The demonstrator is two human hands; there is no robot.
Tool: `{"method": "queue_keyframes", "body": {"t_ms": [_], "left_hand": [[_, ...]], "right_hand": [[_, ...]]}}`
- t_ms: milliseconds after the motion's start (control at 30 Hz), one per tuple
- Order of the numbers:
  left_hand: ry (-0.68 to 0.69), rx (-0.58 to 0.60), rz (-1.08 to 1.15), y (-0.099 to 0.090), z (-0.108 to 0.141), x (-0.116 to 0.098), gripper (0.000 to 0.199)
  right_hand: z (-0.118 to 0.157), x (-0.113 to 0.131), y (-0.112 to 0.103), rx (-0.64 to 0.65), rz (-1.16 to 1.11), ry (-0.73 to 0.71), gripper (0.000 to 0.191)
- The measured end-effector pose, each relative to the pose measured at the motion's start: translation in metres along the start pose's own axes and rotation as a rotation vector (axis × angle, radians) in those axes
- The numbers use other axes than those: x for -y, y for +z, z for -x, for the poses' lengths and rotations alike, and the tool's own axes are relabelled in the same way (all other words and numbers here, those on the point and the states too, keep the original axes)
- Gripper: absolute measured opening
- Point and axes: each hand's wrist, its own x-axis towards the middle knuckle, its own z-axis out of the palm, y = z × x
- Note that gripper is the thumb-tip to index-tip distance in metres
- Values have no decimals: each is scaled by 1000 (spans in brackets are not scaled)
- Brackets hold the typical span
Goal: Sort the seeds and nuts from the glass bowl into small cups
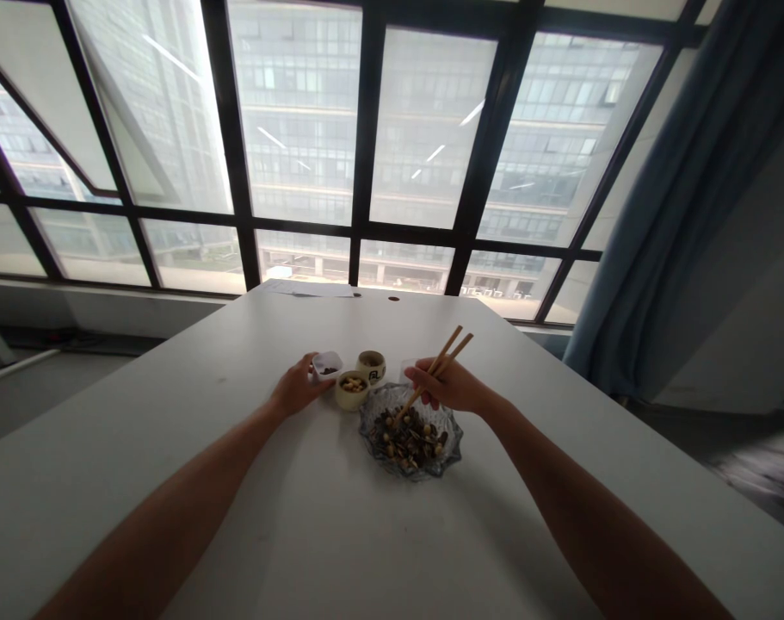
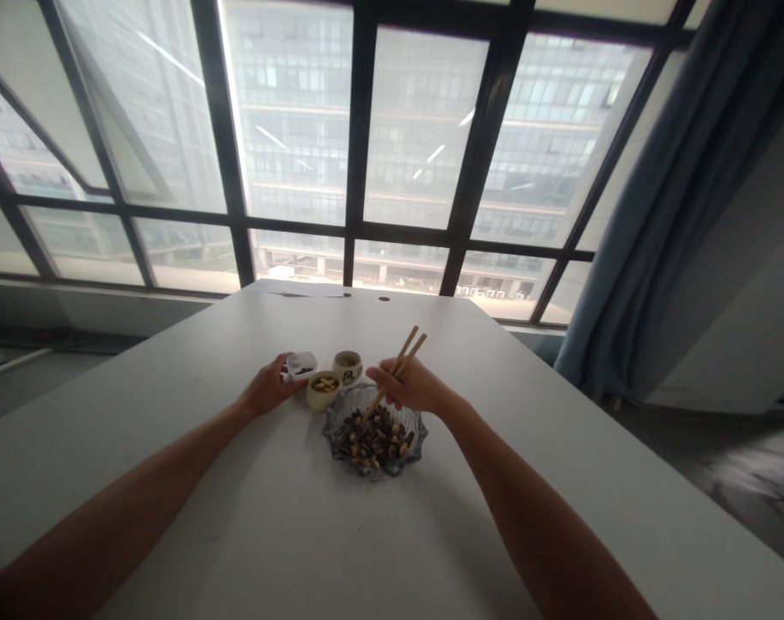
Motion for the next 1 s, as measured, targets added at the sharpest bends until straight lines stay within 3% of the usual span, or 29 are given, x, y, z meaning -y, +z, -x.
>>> {"method": "queue_keyframes", "body": {"t_ms": [667, 1000], "left_hand": [[12, -7, 7, 1, 0, 0, 67], [9, -21, 17, 3, -1, 3, 64]], "right_hand": [[-3, -8, 7, 11, -47, -57, 51], [-3, -7, 9, -52, -98, -31, 57]]}}
